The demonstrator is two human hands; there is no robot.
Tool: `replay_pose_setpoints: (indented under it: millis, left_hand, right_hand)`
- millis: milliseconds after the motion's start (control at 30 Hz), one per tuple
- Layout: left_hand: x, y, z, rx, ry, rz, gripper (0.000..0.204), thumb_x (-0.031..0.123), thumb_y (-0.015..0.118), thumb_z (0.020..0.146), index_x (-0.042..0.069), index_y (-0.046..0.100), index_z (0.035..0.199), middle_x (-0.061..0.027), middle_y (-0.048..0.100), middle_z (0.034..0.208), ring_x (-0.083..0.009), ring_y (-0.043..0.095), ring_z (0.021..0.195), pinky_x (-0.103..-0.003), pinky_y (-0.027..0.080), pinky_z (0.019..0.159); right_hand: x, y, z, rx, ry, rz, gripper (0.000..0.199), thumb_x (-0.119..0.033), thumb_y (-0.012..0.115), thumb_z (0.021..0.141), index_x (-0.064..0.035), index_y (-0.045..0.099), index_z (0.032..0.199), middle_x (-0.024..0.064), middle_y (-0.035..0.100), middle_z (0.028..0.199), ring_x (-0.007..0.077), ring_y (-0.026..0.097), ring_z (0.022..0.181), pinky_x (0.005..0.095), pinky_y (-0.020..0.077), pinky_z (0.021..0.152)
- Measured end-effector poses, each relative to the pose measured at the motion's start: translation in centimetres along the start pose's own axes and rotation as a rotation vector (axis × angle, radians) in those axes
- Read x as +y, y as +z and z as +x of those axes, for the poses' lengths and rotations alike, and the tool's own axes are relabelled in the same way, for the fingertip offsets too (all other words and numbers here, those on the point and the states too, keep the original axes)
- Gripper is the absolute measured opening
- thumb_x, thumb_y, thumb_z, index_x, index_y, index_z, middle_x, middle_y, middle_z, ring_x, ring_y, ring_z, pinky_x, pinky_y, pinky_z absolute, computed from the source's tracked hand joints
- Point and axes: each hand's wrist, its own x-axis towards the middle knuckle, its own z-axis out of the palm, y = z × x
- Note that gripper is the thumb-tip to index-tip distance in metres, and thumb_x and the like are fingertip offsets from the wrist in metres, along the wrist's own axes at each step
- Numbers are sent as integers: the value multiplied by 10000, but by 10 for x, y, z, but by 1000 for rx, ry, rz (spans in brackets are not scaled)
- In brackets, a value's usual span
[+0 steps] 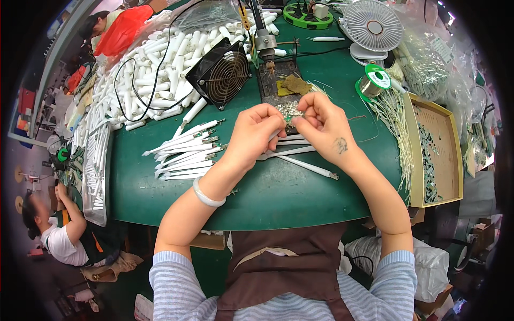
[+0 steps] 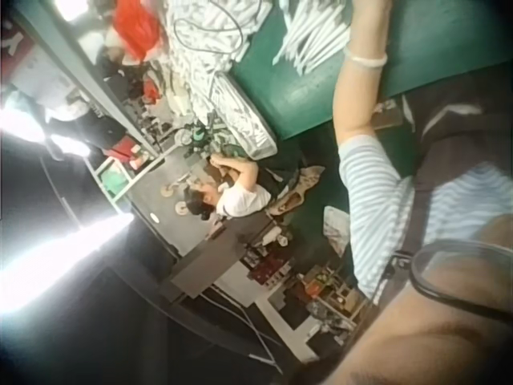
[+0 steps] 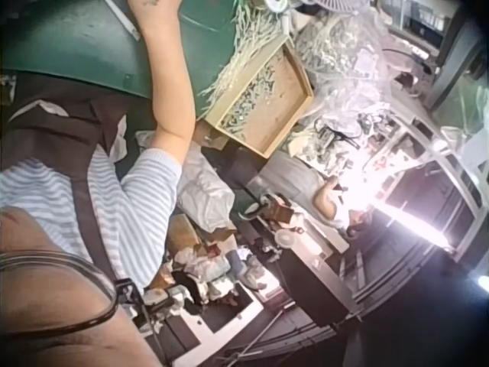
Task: Assembling electronic components by soldering wires and attaching protective tubes.
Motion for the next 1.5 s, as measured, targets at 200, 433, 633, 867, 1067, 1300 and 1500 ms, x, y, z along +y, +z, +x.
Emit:
replay_pose_setpoints:
  millis: [200, 433, 633, 867, 1067, 1300, 1500]
  left_hand:
    - [-1, -12, 19, 23, -7, -3, 52, 69, 593, 832, 25, 612, 811, -60, 635, 691, -64, 491, 462, -222, 338, 402]
    - [2, -18, 29, 31, -14, 21, 47, 78, 592, 846, 37, 600, 826, -61, 636, 692, -77, 498, 464, -215, 314, 393]
    - [2, -19, 33, 49, 4, 10, 61, 83, 594, 828, 36, 608, 791, -52, 639, 680, -70, 500, 466, -211, 320, 403]
    - [4, -17, 33, 51, 55, 2, 57, 80, 604, 829, 34, 611, 795, -52, 637, 679, -68, 496, 462, -211, 306, 401]
    - [3, -17, 32, 55, 59, -11, 61, 86, 600, 832, 37, 614, 798, -52, 638, 680, -69, 494, 458, -213, 304, 398]
    - [1, -18, 28, 35, 14, 15, 63, 94, 597, 835, 40, 611, 806, -52, 638, 682, -72, 492, 457, -216, 306, 397]
    - [0, -21, 31, 36, -1, 0, 69, 87, 575, 865, 25, 592, 889, -69, 627, 696, -90, 495, 467, -222, 311, 389]
  right_hand:
    - [15, 4, 8, 72, -116, -40, 90, -31, 683, 850, -4, 602, 877, -43, 515, 668, 17, 398, 579, 197, 338, 517]
    - [22, 13, 16, 117, -197, -105, 80, -33, 697, 850, 5, 626, 846, -7, 581, 678, 28, 417, 548, 209, 350, 494]
    - [25, 17, 19, 140, -194, -122, 78, -37, 704, 857, 9, 642, 868, 4, 615, 710, 26, 458, 572, 205, 374, 507]
    - [26, 17, 19, 152, -154, -107, 78, -43, 708, 872, 9, 654, 892, 8, 642, 768, 27, 526, 636, 195, 418, 545]
    - [25, 19, 18, 154, -160, -95, 81, -43, 712, 869, 8, 651, 883, -2, 631, 754, 18, 506, 630, 193, 405, 540]
    - [24, 15, 15, 145, -166, -66, 72, -26, 708, 850, 4, 645, 865, -20, 596, 711, 3, 446, 577, 189, 353, 496]
    - [26, 19, 16, 142, -186, -81, 73, -19, 708, 842, 9, 641, 848, -23, 595, 685, 4, 439, 566, 191, 350, 492]
